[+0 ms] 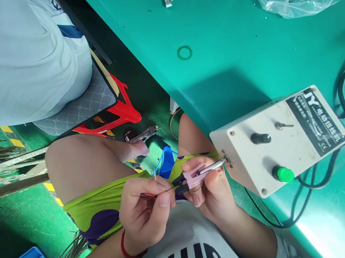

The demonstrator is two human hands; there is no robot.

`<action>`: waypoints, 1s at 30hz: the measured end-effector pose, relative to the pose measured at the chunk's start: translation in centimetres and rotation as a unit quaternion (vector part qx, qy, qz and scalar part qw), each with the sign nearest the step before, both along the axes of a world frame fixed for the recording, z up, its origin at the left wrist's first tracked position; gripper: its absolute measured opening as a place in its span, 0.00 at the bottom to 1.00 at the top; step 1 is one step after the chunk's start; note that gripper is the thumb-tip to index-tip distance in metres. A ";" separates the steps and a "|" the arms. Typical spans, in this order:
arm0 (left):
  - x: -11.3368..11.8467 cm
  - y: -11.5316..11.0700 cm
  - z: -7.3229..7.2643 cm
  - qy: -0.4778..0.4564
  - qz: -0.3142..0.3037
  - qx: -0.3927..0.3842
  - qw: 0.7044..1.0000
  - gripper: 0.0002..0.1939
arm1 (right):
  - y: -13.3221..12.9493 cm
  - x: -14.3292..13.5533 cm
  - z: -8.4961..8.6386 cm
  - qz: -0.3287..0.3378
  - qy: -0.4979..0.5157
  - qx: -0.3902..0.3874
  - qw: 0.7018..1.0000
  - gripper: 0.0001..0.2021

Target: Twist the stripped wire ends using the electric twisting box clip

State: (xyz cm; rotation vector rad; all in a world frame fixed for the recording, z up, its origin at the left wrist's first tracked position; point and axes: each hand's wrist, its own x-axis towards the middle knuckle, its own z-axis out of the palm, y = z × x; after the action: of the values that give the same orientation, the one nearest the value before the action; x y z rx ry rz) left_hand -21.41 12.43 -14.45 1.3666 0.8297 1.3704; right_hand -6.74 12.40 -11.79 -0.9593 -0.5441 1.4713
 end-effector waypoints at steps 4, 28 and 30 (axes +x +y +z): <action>0.0 0.1 0.1 0.000 -0.002 0.002 1.000 0.07 | 0.1 0.0 0.1 0.009 0.035 0.017 0.999 0.20; -0.4 -0.2 -0.1 0.013 -0.005 -0.006 1.000 0.08 | -0.8 0.6 -0.2 -0.002 -0.023 -0.010 1.000 0.29; -0.4 -0.3 -0.3 0.019 -0.002 0.005 1.000 0.08 | -1.8 0.9 -1.0 -0.020 -0.048 0.020 0.998 0.31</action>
State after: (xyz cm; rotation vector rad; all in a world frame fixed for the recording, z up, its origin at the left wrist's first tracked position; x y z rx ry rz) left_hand -21.85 12.08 -14.72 1.4054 0.8442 1.3510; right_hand -5.85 10.63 -12.77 -1.0086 -0.6175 1.3785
